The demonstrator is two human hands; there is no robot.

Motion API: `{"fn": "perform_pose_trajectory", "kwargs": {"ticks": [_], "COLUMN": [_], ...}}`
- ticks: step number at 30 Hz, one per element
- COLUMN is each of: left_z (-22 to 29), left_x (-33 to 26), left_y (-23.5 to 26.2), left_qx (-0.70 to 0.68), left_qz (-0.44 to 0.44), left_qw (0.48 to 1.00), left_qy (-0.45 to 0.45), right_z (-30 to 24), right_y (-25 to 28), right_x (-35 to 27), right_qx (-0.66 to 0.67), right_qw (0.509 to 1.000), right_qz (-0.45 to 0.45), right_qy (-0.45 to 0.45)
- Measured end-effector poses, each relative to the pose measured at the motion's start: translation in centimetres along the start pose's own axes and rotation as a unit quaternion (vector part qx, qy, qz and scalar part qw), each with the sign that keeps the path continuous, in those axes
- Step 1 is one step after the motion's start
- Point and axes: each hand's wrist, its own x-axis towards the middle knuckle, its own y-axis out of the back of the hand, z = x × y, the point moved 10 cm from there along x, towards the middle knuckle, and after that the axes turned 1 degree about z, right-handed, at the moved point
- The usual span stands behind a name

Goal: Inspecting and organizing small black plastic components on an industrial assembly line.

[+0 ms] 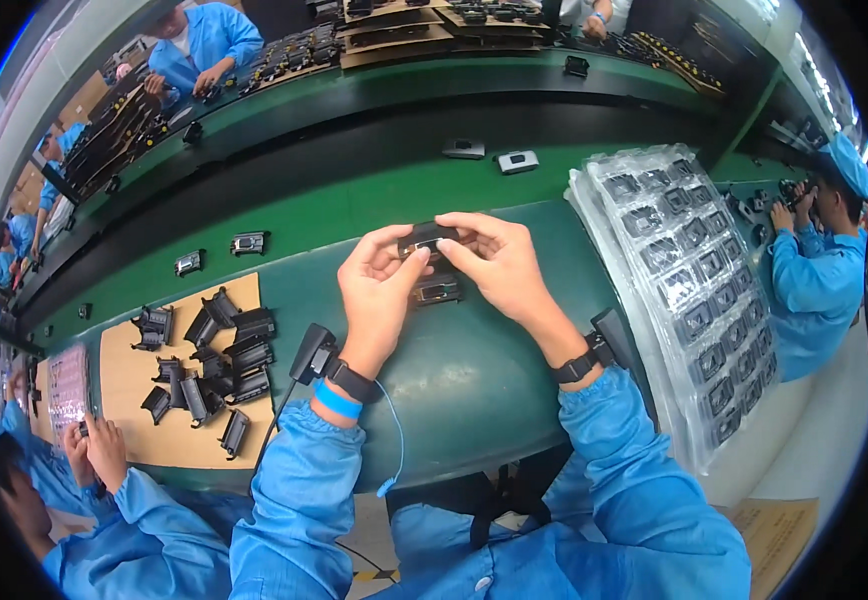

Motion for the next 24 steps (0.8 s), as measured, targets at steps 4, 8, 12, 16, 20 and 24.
{"fn": "perform_pose_trajectory", "kwargs": {"ticks": [4, 8, 12, 16, 20, 24], "left_z": [0.0, -0.5, -2.1, -1.2, -0.7, -0.8], "left_x": [-0.1, 0.0, -0.3, -0.5, -0.2, 0.2], "left_y": [-0.8, 0.1, -0.9, -0.9, -0.3, -0.3], "left_qx": [-0.017, 0.000, -0.019, -0.014, -0.027, -0.024], "left_qz": [-0.018, -0.017, -0.085, -0.061, -0.052, -0.038], "left_qw": [1.000, 1.000, 0.994, 0.996, 0.997, 0.999], "left_qy": [-0.012, -0.002, 0.065, 0.057, 0.040, 0.028], "right_z": [-0.8, -3.0, -6.1, -12.3, -14.9, -12.2], "right_y": [0.1, -1.1, 0.2, 5.9, 18.9, 28.4], "right_x": [-0.2, -1.3, -3.4, -5.2, -6.0, -4.6], "right_qx": [-0.085, -0.114, -0.176, -0.381, -0.651, -0.738], "right_qw": [0.996, 0.992, 0.982, 0.905, 0.727, 0.646], "right_qz": [0.002, -0.004, -0.010, 0.040, 0.181, 0.169], "right_qy": [0.034, 0.062, 0.064, 0.182, 0.122, -0.101]}}
